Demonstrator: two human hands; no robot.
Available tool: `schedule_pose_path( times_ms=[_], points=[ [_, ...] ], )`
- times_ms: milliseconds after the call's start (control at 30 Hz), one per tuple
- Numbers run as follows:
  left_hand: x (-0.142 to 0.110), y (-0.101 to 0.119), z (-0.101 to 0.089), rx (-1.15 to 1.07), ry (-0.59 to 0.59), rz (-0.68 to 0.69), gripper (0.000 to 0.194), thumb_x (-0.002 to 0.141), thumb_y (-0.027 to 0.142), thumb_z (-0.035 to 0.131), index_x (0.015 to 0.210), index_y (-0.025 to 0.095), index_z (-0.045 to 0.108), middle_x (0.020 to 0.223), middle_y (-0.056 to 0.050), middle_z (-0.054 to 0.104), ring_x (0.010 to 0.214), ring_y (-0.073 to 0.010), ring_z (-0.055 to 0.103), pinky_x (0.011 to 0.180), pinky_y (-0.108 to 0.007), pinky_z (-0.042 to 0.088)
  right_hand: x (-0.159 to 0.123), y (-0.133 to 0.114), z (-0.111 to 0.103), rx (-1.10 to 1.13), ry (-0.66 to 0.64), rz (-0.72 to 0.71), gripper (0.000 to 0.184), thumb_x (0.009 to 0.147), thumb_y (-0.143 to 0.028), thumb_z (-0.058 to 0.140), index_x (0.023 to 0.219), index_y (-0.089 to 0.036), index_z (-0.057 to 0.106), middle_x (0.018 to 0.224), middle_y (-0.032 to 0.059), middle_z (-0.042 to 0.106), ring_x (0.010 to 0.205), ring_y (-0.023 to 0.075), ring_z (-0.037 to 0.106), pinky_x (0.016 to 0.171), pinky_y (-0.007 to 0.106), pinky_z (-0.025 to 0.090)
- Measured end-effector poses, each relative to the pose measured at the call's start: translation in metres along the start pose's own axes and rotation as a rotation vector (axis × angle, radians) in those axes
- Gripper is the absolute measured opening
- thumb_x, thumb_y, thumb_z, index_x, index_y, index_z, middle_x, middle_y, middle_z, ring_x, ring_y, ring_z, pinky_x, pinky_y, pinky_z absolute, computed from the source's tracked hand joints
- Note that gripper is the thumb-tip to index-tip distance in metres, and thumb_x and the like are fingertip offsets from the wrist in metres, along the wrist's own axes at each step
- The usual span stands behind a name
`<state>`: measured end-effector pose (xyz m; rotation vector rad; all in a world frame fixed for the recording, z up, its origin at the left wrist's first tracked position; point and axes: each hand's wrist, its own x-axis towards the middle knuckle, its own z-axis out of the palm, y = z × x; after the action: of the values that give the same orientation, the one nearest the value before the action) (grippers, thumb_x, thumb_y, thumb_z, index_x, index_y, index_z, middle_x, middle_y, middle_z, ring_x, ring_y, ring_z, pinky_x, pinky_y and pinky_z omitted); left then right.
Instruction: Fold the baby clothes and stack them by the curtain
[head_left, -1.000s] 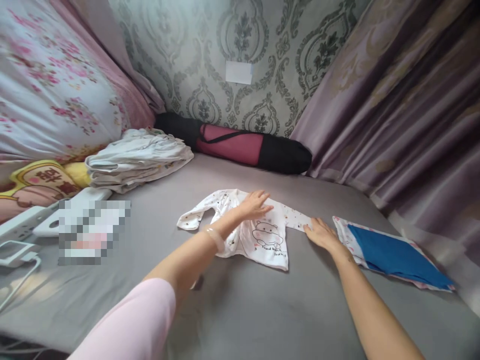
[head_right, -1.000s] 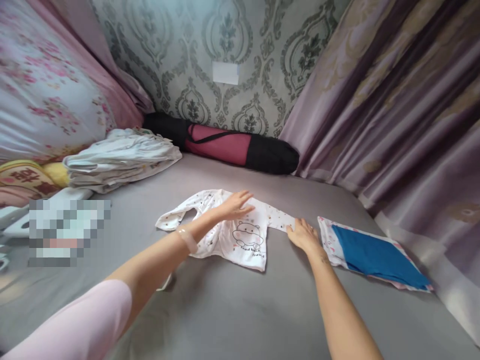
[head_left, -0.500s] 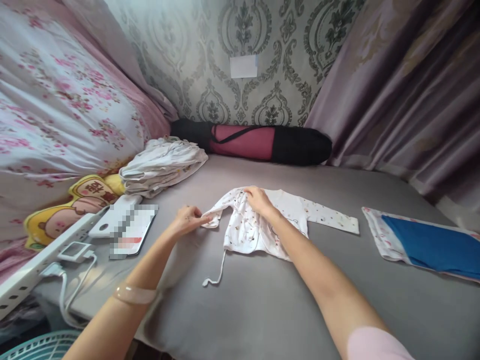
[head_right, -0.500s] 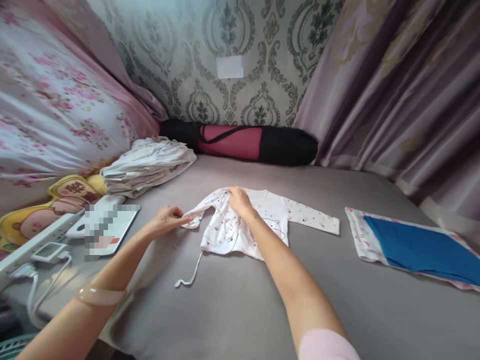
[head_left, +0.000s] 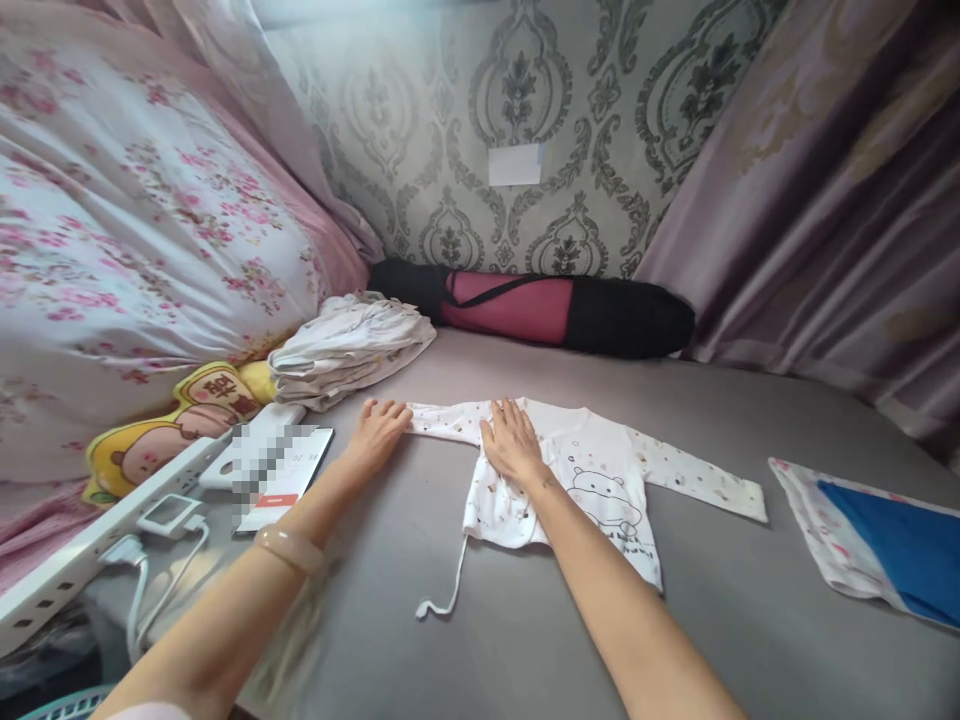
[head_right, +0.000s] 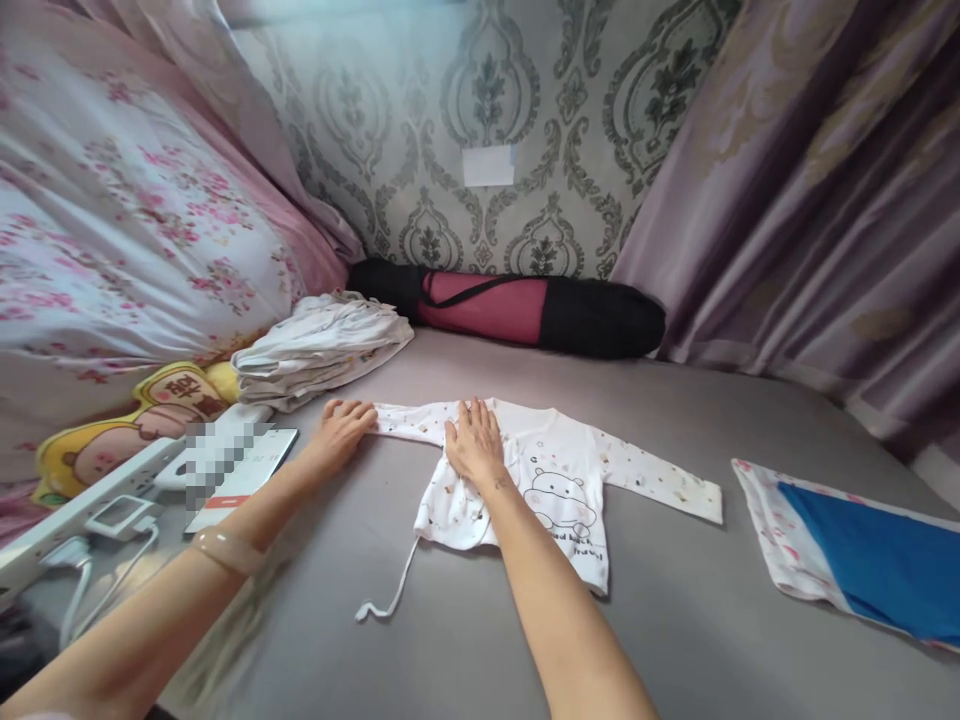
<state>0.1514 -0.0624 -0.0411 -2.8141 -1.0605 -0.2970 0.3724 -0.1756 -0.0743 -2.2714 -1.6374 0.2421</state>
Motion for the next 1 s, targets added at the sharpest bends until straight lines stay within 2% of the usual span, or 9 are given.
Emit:
schedule_pose_path(
  times_ms=[67,167,233,400,567,667,767,900,1000],
  points=[
    [0.003,-0.011,0.004,-0.062,-0.105,-0.149,0.031,0.080,0.004,0.038,0.096,0.020,0.058,0.107,-0.011,0.067,0.101,-0.0247,0.060,0.089,-0.037,0.039,0.001,-0.001,0.002,-0.032,-0.004,-0.007,0.061,0.099,-0.041,0.026,0.150,-0.008,0.030,0.158,0.0157,0.021,0.147,0.0262,0.014,0.118,0.040,0.009],
    [0.017,-0.021,0.005,-0.235,-0.063,-0.444,0.027,0.085,0.016,0.038,0.104,0.021,0.056,0.107,-0.010,0.068,0.097,-0.0236,0.062,0.076,-0.030,0.041,0.003,-0.001,0.004,-0.068,0.020,-0.017,0.059,0.097,-0.036,0.030,0.149,-0.009,0.032,0.158,0.0152,0.024,0.146,0.0259,0.016,0.117,0.040,0.010],
    [0.030,-0.022,0.006,-0.339,-0.075,-0.547,0.023,0.086,0.027,0.041,0.102,0.019,0.057,0.108,-0.011,0.067,0.098,-0.0232,0.061,0.075,-0.028,0.041,0.004,-0.001,0.005,-0.084,0.031,-0.016,0.059,0.096,-0.033,0.031,0.150,-0.009,0.032,0.157,0.0149,0.025,0.146,0.0261,0.018,0.117,0.040,0.011],
    [0.051,-0.018,0.013,-0.462,-0.175,-0.595,0.026,0.071,0.043,0.059,0.082,0.019,0.058,0.086,-0.006,0.067,0.085,-0.0225,0.060,0.066,-0.025,0.037,0.003,-0.001,0.005,-0.117,0.028,-0.018,0.061,0.093,-0.028,0.034,0.152,-0.013,0.027,0.157,0.0140,0.025,0.146,0.0270,0.019,0.117,0.041,0.013],
    [0.053,-0.018,0.011,-0.745,-0.245,-0.533,0.021,0.060,0.037,0.062,0.066,0.019,0.051,0.055,0.006,0.044,0.055,-0.0121,0.043,0.052,-0.023,0.028,0.002,-0.002,0.005,-0.104,0.033,-0.026,0.058,0.093,-0.028,0.034,0.150,-0.017,0.033,0.158,0.0112,0.024,0.146,0.0275,0.018,0.117,0.042,0.012],
    [0.052,-0.019,0.007,-0.949,-0.151,-0.509,0.024,0.059,0.034,0.061,0.067,0.020,0.043,0.057,0.007,0.039,0.054,-0.0096,0.041,0.051,-0.020,0.029,0.003,-0.003,0.006,-0.085,0.033,-0.002,0.060,0.092,-0.028,0.033,0.150,-0.010,0.031,0.158,0.0145,0.024,0.146,0.0270,0.017,0.118,0.040,0.011],
    [0.050,-0.022,0.007,-1.167,-0.099,-0.586,0.032,0.059,0.036,0.066,0.073,0.021,0.042,0.062,0.008,0.044,0.055,-0.0088,0.046,0.052,-0.019,0.036,0.005,-0.003,0.006,-0.072,0.009,0.017,0.064,0.092,-0.029,0.031,0.150,-0.002,0.027,0.158,0.0165,0.021,0.147,0.0261,0.015,0.118,0.040,0.009],
    [0.045,-0.032,0.010,-1.322,-0.178,-0.599,0.041,0.055,0.038,0.079,0.083,0.017,0.055,0.071,0.002,0.058,0.061,-0.0107,0.055,0.055,-0.021,0.045,0.007,-0.003,0.008,-0.073,0.004,0.023,0.066,0.091,-0.030,0.029,0.149,0.001,0.027,0.158,0.0166,0.020,0.147,0.0259,0.014,0.118,0.039,0.008],
    [0.042,-0.038,0.007,-1.435,-0.261,-0.588,0.039,0.059,0.040,0.081,0.082,0.014,0.063,0.075,-0.005,0.066,0.068,-0.0145,0.061,0.064,-0.026,0.052,0.007,-0.003,0.008,-0.074,0.014,0.028,0.066,0.091,-0.030,0.029,0.148,0.002,0.027,0.158,0.0170,0.020,0.147,0.0261,0.015,0.118,0.039,0.008]
  ],
)
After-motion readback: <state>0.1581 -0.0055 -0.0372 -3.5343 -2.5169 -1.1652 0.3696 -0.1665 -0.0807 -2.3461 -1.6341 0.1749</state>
